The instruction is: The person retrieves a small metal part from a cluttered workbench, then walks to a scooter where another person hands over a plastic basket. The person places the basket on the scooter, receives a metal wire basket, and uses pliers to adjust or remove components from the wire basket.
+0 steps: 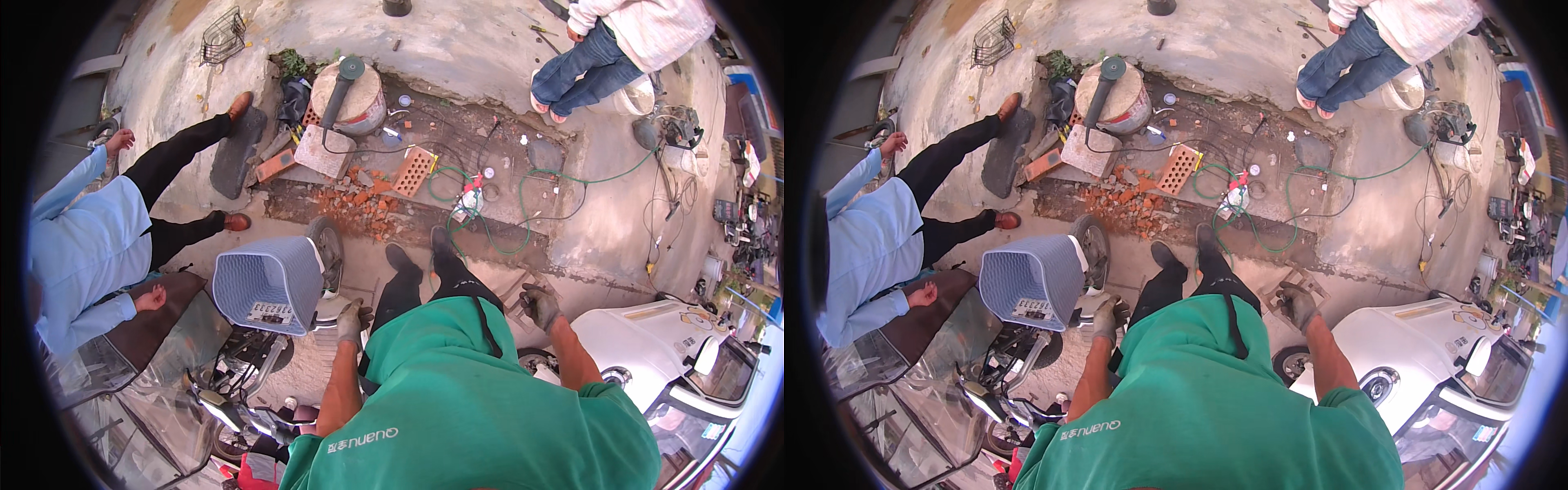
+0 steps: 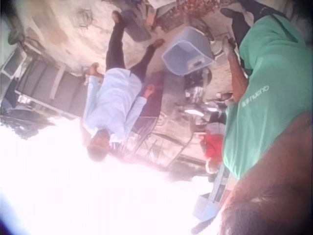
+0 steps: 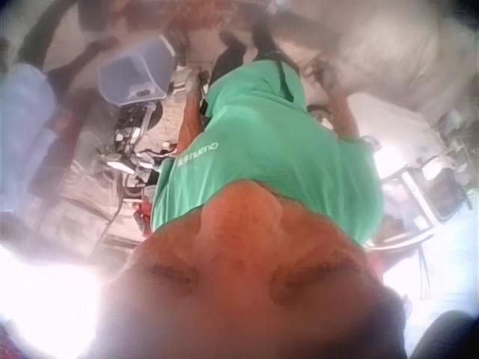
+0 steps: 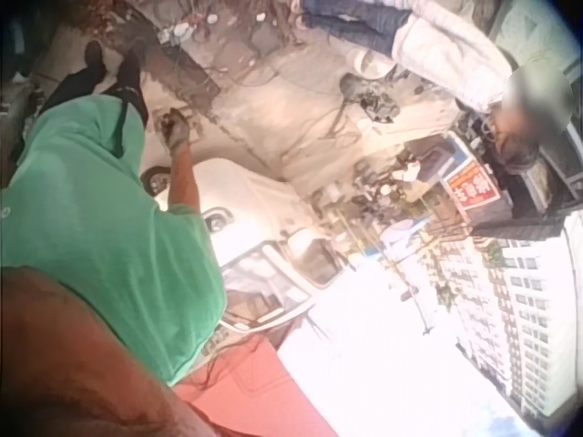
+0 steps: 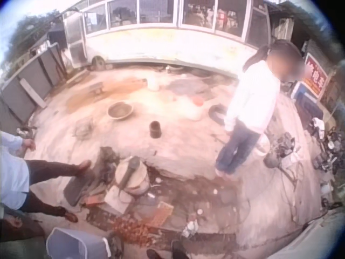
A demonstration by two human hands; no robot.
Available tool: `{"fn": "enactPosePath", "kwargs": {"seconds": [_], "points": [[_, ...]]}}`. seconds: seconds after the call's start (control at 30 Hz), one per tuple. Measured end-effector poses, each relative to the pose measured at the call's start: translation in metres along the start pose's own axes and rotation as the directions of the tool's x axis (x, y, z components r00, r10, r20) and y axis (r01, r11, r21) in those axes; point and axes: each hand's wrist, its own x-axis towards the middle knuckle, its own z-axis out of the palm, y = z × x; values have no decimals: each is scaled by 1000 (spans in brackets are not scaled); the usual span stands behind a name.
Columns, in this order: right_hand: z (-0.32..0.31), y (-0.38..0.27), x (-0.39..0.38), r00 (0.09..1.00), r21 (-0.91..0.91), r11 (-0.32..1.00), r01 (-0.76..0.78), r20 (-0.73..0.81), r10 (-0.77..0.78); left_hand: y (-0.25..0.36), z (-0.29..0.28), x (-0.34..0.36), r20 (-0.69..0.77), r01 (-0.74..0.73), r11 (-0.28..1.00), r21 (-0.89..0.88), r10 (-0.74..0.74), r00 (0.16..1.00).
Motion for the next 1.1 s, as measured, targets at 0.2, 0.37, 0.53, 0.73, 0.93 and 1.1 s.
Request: {"fn": "enactPosePath", "kwargs": {"seconds": [0.2, 0.37, 0.53, 0.73, 0.93, 1.1], "points": [[3, -22, 13, 998, -24, 999, -27, 58, 29, 10, -7, -19, -56, -48, 996, -70, 44, 997], [-9, -39, 20, 993, -96, 993, -64, 92, 73, -23, -19, -27, -63, 12, 991, -134, -21, 998], [-17, -62, 31, 995, -141, 988, -58, 73, 68, -66, -21, -52, -134, 80, 974, -212, -111, 985], [-20, -101, 52, 988, -283, 956, -80, 105, 114, -157, -13, -94, -187, 193, 950, -246, -242, 952], [4, -154, 75, 971, -486, 871, -72, 164, 172, -264, 22, -133, -217, 251, 865, -435, -371, 903], [42, -185, 71, 965, -534, 843, 60, 248, 89, -295, 57, -149, -248, 243, 845, -477, -394, 885]]}}
